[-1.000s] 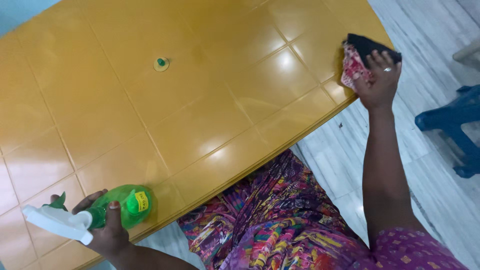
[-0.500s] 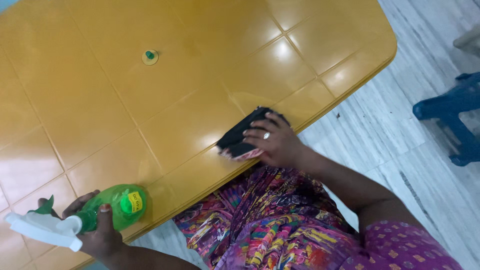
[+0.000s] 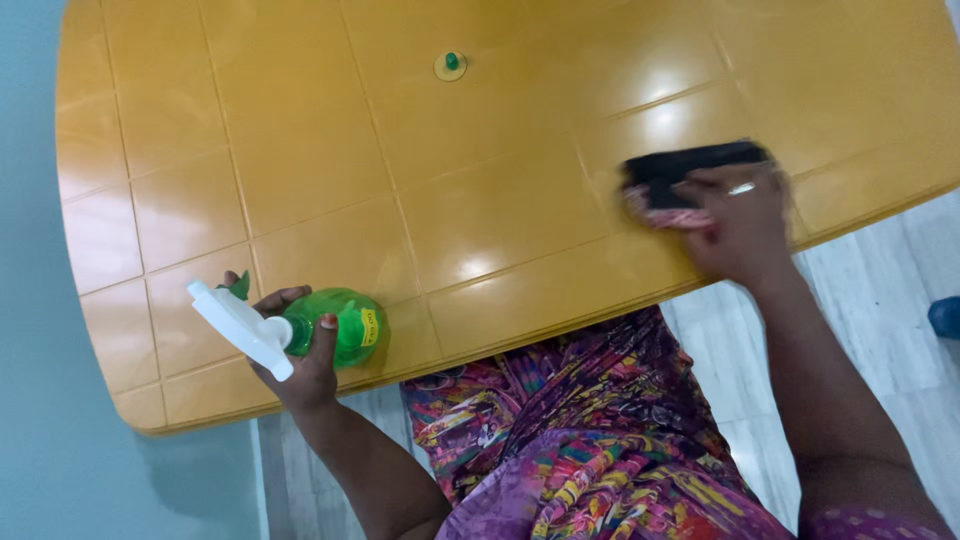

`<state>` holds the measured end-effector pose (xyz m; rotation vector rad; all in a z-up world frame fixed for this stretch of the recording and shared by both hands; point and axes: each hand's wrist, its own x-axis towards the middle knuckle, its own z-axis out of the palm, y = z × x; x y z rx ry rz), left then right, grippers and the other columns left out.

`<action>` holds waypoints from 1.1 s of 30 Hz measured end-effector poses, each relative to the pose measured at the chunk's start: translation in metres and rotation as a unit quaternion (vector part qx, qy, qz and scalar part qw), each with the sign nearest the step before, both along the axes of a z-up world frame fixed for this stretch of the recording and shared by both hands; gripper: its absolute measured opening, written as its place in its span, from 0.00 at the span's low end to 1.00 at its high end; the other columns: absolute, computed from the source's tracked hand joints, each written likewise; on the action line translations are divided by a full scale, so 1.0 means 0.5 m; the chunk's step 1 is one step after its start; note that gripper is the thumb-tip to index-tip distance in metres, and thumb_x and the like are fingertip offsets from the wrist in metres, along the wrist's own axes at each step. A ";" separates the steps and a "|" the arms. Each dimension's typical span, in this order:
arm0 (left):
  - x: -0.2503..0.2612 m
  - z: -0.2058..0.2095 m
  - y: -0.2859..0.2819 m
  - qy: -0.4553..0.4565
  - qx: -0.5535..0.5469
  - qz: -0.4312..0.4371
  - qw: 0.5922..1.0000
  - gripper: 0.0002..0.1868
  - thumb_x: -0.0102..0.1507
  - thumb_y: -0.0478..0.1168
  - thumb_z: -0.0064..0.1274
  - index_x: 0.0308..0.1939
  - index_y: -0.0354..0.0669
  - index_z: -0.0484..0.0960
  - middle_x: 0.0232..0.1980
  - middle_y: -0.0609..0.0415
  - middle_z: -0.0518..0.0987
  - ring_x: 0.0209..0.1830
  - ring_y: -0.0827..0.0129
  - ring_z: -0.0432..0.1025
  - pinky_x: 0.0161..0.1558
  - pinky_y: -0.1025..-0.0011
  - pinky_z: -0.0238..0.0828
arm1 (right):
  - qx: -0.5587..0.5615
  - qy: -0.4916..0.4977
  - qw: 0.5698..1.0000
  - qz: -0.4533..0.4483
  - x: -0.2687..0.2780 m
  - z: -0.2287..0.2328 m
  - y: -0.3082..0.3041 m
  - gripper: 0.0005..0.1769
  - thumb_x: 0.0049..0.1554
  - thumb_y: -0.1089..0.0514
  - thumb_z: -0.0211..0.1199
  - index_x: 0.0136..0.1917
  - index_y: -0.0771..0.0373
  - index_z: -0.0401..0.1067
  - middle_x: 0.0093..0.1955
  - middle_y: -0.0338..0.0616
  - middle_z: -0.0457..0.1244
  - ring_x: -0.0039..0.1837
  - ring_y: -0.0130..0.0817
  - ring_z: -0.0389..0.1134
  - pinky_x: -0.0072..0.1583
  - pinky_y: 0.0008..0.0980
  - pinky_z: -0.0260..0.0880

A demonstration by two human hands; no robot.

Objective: The person sprays a green cleaning solution onto a yellow table and wipes the surface with a patterned cloth. The person repeatedly sprays and wipes different sections of the table, moving the spray bottle and cloth across the surface to clean it.

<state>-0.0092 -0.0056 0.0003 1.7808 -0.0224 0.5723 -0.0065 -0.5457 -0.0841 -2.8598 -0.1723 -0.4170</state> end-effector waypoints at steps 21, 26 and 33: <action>0.002 -0.019 0.003 -0.026 0.007 -0.028 0.999 0.43 0.65 0.33 0.66 0.79 0.29 0.59 0.56 0.48 0.76 0.56 0.61 0.73 0.67 0.63 0.73 | -0.042 0.128 0.937 0.322 0.200 0.084 0.296 0.31 0.51 0.54 0.64 0.69 0.46 0.69 0.75 0.36 0.59 0.79 0.41 0.52 0.73 0.67 0.46; -0.001 0.003 -0.016 -0.029 -0.024 -0.036 0.999 0.50 0.65 0.34 0.67 0.83 0.31 0.50 0.53 0.47 0.76 0.58 0.61 0.75 0.66 0.64 0.72 | 0.011 0.054 0.980 0.193 0.278 0.058 0.017 0.26 0.49 0.60 0.63 0.61 0.46 0.78 0.70 0.32 0.65 0.78 0.40 0.58 0.74 0.61 0.51; -0.005 -0.001 -0.014 -0.031 -0.009 -0.031 0.999 0.50 0.67 0.31 0.65 0.85 0.31 0.48 0.53 0.48 0.78 0.56 0.62 0.74 0.67 0.64 0.73 | 0.024 -0.033 0.988 -0.150 0.239 0.034 -0.369 0.21 0.54 0.57 0.63 0.61 0.48 0.81 0.68 0.43 0.67 0.72 0.53 0.60 0.69 0.57 0.58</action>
